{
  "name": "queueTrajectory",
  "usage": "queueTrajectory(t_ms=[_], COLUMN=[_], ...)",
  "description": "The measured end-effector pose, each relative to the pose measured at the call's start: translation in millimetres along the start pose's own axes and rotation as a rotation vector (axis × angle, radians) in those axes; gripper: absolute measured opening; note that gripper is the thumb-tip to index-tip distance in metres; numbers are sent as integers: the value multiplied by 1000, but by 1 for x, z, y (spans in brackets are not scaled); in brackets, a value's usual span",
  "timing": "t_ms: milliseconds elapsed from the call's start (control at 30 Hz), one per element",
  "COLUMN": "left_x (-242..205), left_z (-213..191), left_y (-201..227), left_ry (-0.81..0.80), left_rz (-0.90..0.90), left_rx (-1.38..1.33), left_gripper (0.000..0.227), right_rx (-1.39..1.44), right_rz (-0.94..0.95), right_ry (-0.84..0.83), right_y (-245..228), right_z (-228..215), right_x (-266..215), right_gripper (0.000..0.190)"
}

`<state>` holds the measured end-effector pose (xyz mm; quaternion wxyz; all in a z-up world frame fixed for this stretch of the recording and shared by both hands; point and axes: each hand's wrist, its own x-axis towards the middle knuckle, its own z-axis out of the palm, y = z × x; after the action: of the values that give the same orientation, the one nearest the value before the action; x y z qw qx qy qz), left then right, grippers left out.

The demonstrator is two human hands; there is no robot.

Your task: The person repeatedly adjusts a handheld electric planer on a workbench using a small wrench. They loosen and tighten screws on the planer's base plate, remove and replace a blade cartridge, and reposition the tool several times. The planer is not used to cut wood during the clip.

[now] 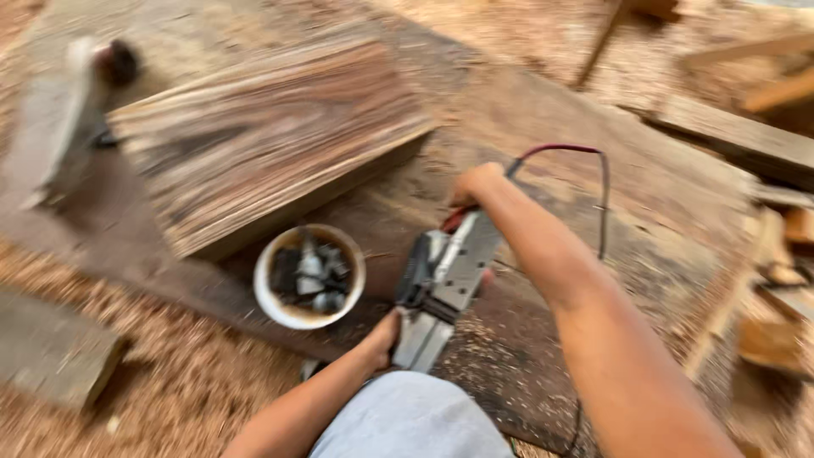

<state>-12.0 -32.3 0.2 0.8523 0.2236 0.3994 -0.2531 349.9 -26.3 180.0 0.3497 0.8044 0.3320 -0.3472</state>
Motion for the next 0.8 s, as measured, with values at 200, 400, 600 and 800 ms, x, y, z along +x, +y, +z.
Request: queueTrajectory(t_ms=[200,400,600,800], left_x=[-4,-74,-162,-188], left_z=[20,10,-53,-58], left_y=[8,34,121,154], left_ry=[8,243,779,675], left_rz=[-10,175,1520,1127], left_rx=[50,846,1694,2132], left_gripper=[79,51,17,9], right_rx=[-110,232,1102,1276], right_rz=[-38,-236,-341,-261], right_ry=[185,682,1031,975], right_y=[-52,-53,-50,-75], right_z=[-27,-16,84,147], right_x=[6,-73,-178,-223], right_gripper=[51,42,23,24])
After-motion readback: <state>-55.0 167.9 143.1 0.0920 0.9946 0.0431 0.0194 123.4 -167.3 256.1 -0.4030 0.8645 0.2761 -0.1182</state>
